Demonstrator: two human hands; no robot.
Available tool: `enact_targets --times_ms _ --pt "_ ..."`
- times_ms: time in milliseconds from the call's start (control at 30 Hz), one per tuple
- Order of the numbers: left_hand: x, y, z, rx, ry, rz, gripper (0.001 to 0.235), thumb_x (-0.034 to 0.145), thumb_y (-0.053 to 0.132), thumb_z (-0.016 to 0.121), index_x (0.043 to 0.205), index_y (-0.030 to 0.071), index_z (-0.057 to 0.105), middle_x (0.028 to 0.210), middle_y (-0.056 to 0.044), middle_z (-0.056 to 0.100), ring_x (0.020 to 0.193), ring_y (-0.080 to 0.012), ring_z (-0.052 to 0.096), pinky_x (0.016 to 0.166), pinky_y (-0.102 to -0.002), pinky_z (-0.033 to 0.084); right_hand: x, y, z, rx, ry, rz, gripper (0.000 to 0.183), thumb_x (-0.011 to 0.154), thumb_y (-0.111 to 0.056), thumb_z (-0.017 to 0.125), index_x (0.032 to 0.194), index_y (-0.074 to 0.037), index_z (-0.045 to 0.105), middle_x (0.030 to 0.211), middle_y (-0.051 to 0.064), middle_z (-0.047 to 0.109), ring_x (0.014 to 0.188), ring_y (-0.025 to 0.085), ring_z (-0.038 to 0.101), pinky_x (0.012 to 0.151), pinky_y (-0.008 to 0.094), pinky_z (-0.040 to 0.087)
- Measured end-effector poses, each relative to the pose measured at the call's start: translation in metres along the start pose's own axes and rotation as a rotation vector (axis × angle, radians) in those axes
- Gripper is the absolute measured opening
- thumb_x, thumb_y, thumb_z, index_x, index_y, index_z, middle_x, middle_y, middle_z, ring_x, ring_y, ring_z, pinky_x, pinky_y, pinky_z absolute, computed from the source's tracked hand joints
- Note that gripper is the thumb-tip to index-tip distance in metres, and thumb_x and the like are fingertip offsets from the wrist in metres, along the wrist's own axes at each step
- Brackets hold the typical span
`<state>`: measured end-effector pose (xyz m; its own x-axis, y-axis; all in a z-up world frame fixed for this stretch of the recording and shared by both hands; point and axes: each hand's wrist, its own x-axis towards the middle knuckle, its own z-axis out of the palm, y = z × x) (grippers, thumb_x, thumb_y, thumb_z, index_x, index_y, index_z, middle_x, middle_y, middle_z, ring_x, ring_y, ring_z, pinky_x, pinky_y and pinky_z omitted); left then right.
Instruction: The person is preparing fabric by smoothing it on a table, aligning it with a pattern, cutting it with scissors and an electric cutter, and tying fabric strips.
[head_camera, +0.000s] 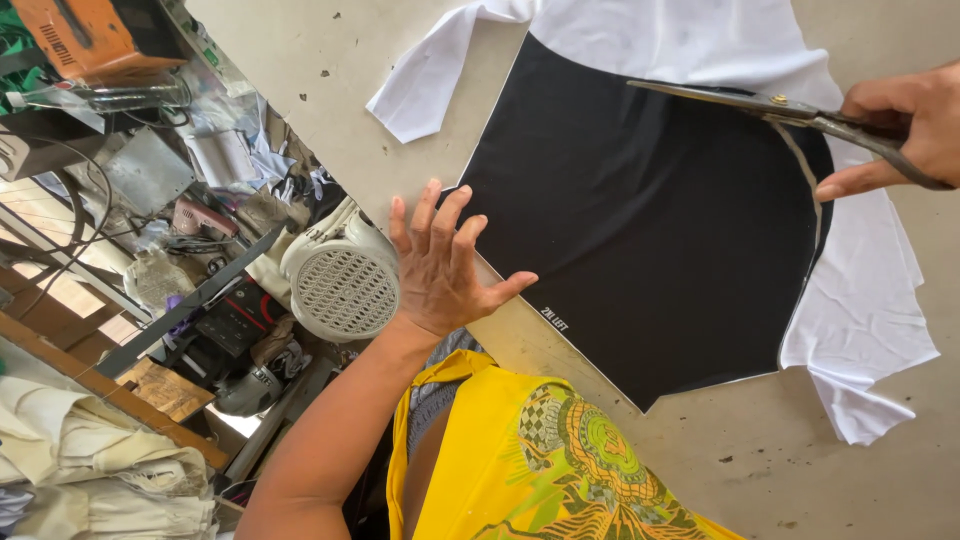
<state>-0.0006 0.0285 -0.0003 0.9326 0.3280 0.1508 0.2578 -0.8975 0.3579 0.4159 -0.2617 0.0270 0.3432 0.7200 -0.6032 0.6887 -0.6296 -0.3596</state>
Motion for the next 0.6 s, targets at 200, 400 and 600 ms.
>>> enact_targets --times_ms 200,400,600 --pt "0.0 -0.001 0.0 -0.002 -0.004 -0.007 0.076 0.086 0.08 0.068 0.121 0.015 0.05 0.139 -0.012 0.052 0.141 -0.0374 0.043 0.119 -0.064 0.019 0.004 -0.008 -0.008 0.0 -0.023 -0.042 0.065 0.055 -0.043 0.092 0.059 0.0 0.044 0.051 0.006 0.028 0.051 0.021 0.026 0.058 0.033 0.023" --pt "-0.004 -0.006 -0.001 -0.016 0.003 -0.007 0.073 0.088 0.077 0.068 0.121 0.014 0.05 0.141 -0.013 0.052 0.141 -0.0379 0.044 0.118 -0.065 0.019 0.012 0.002 -0.003 -0.105 -0.101 0.061 0.062 0.051 -0.049 0.098 0.073 -0.003 0.062 0.053 0.008 0.042 0.053 0.021 0.036 0.059 0.032 0.029" --pt "-0.003 -0.007 -0.001 -0.015 -0.011 -0.008 0.073 0.087 0.077 0.068 0.122 0.015 0.049 0.141 -0.013 0.051 0.141 -0.0373 0.044 0.118 -0.066 0.021 0.016 -0.017 -0.016 -0.101 -0.118 0.053 0.062 0.053 -0.05 0.096 0.07 -0.003 0.059 0.052 0.007 0.04 0.051 0.02 0.036 0.058 0.032 0.032"
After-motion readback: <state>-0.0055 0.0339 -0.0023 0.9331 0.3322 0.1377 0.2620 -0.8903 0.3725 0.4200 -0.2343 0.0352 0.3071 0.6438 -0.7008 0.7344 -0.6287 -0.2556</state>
